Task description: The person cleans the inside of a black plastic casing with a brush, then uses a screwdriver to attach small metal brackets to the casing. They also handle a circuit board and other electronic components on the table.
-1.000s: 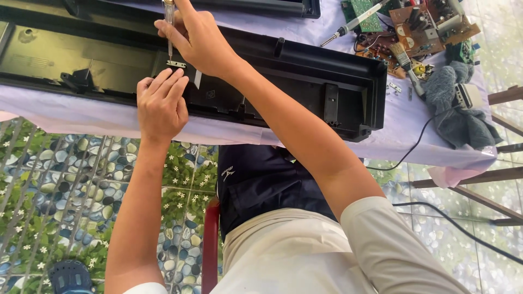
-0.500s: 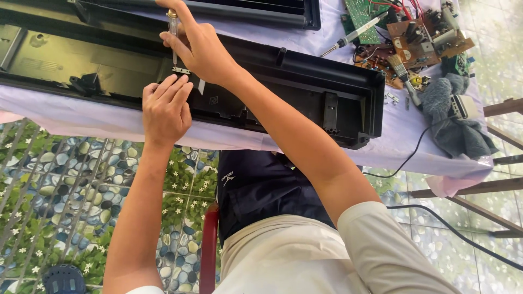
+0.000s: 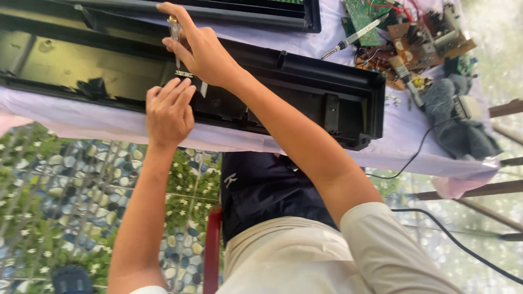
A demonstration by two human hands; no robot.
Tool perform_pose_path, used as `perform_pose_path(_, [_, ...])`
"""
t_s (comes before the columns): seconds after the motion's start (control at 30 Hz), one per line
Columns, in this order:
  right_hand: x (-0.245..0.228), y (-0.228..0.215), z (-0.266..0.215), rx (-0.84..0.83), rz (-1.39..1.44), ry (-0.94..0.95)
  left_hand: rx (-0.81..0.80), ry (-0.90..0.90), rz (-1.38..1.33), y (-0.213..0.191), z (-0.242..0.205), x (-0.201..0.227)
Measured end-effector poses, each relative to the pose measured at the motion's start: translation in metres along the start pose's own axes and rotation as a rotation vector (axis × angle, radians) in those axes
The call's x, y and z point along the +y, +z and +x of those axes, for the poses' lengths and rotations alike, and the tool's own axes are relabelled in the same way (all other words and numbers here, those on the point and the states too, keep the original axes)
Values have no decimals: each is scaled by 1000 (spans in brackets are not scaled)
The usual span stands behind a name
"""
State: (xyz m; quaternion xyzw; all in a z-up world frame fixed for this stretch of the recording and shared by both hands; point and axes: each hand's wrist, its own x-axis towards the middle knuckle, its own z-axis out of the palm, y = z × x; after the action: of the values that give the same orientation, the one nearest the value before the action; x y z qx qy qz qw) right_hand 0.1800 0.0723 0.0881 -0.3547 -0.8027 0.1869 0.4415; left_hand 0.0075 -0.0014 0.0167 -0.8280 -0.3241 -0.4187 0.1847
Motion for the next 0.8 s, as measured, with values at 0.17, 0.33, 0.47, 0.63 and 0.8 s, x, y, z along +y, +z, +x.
perform_pose_path(0.17, [2, 0, -4, -39, -16, -22, 14, -19, -17, 3, -4, 4])
perform_pose_path(0.33, [5, 4, -1, -59, -19, -8, 19, -19, -19, 3, -7, 4])
perform_pose_path(0.47, [-10, -5, 9, -66, -66, -73, 25, -17, -17, 4, -4, 2])
perform_pose_path(0.63, [2, 2, 14, -80, -136, -97, 23, -10, -13, 2, -5, 0])
perform_pose_path(0.8, [12, 4, 13, -105, -340, -138, 17, -9, -13, 5, -6, 2])
